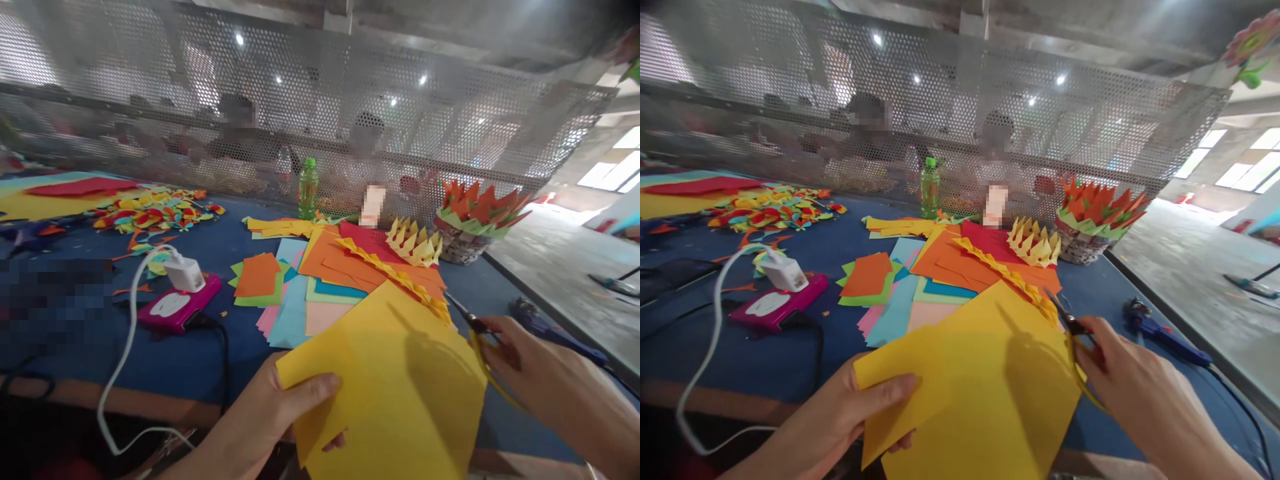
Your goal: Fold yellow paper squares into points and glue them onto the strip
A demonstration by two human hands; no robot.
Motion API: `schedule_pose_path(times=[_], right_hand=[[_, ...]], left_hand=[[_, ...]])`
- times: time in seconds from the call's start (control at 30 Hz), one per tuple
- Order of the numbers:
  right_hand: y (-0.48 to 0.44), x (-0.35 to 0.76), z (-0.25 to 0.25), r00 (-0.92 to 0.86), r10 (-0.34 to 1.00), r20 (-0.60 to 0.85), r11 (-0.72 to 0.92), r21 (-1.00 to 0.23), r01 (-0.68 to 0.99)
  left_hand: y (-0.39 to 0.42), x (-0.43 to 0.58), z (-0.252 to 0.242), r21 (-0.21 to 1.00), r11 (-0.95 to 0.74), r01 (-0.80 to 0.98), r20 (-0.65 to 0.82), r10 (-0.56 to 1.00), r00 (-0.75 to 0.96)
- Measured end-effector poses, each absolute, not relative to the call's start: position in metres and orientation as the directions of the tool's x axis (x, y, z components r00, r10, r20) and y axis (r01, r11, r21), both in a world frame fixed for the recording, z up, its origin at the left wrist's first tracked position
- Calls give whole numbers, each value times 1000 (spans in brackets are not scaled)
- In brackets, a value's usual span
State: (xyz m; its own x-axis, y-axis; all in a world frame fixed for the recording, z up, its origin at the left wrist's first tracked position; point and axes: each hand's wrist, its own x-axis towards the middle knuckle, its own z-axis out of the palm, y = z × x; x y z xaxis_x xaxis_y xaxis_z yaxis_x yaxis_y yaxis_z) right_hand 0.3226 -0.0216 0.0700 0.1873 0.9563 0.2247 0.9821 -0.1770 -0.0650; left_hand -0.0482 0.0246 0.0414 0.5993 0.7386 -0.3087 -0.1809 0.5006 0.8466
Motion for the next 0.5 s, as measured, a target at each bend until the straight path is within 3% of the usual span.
schedule_pose_path(times=[0.07,0.13,0.37,0.5], right_hand=[[-29,343,66,191,952,239,-209,50,977],[-33,355,59,189,952,240,-216,90,972],[-32,361,36,104,959,264,-139,116,983],[-43,336,46,-22,952,304,-8,97,995]], left_hand=[[24,-50,41,860,482,-170,-309,755,579],[23,-49,41,869,466,-163,-300,761,575],[18,-41,44,905,406,-129,-272,783,559],[15,-37,46,915,385,-117,-269,801,535]])
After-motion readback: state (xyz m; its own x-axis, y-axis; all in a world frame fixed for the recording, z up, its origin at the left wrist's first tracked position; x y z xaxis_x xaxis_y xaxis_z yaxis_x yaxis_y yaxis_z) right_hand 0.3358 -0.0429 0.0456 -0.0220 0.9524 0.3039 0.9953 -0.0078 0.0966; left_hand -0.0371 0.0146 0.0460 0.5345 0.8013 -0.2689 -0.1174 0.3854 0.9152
